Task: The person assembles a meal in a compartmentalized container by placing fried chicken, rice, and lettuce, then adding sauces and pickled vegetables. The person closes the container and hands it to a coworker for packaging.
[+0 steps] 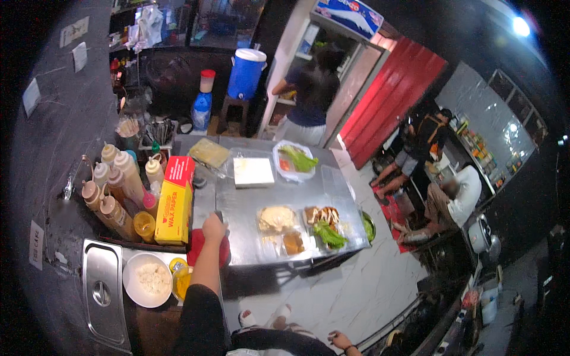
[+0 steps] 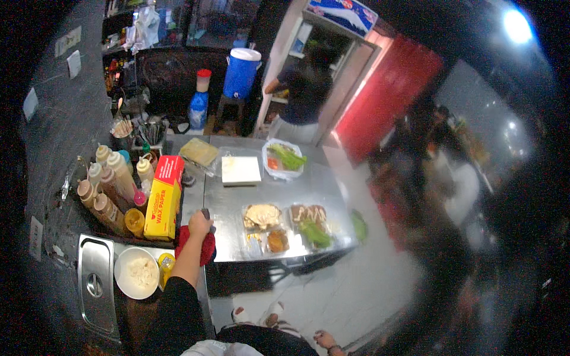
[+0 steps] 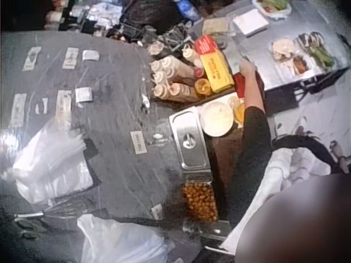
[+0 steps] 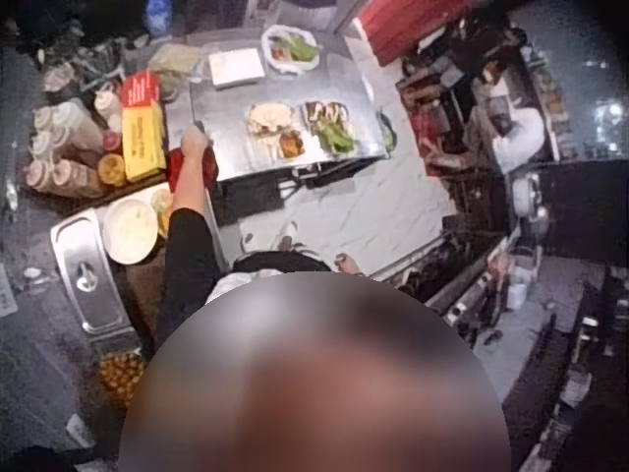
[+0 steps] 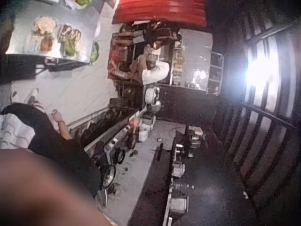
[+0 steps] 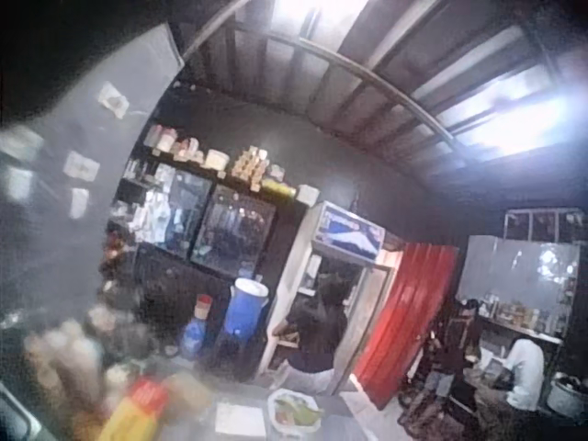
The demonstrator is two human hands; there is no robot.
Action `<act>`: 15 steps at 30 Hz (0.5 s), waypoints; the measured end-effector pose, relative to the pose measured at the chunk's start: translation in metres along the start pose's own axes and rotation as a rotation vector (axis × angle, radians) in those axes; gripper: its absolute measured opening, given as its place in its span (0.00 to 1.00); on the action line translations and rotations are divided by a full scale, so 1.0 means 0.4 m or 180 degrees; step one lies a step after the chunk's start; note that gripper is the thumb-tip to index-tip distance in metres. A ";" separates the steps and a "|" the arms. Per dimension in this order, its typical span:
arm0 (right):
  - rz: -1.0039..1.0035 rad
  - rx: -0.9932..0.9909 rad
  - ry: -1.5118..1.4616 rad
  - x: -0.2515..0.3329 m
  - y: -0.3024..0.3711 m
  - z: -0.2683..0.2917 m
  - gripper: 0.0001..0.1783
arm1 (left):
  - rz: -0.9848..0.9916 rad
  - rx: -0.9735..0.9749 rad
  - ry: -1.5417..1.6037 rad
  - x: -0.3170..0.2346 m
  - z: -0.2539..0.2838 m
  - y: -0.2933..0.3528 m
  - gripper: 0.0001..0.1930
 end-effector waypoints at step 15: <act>0.0458 0.0410 0.0244 -0.010 -0.191 0.031 0.16 | 0.0047 0.0007 -0.1656 0.176 -0.010 0.170 0.15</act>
Point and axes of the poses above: each hand's wrist, its own y-axis away from the middle knuckle, its own z-axis out of the back of the hand, x = y × z, the point moved 5 cm from there along -y, towards the middle knuckle, and after that the axes turned 12 degrees about z, right-handed, at the moved point
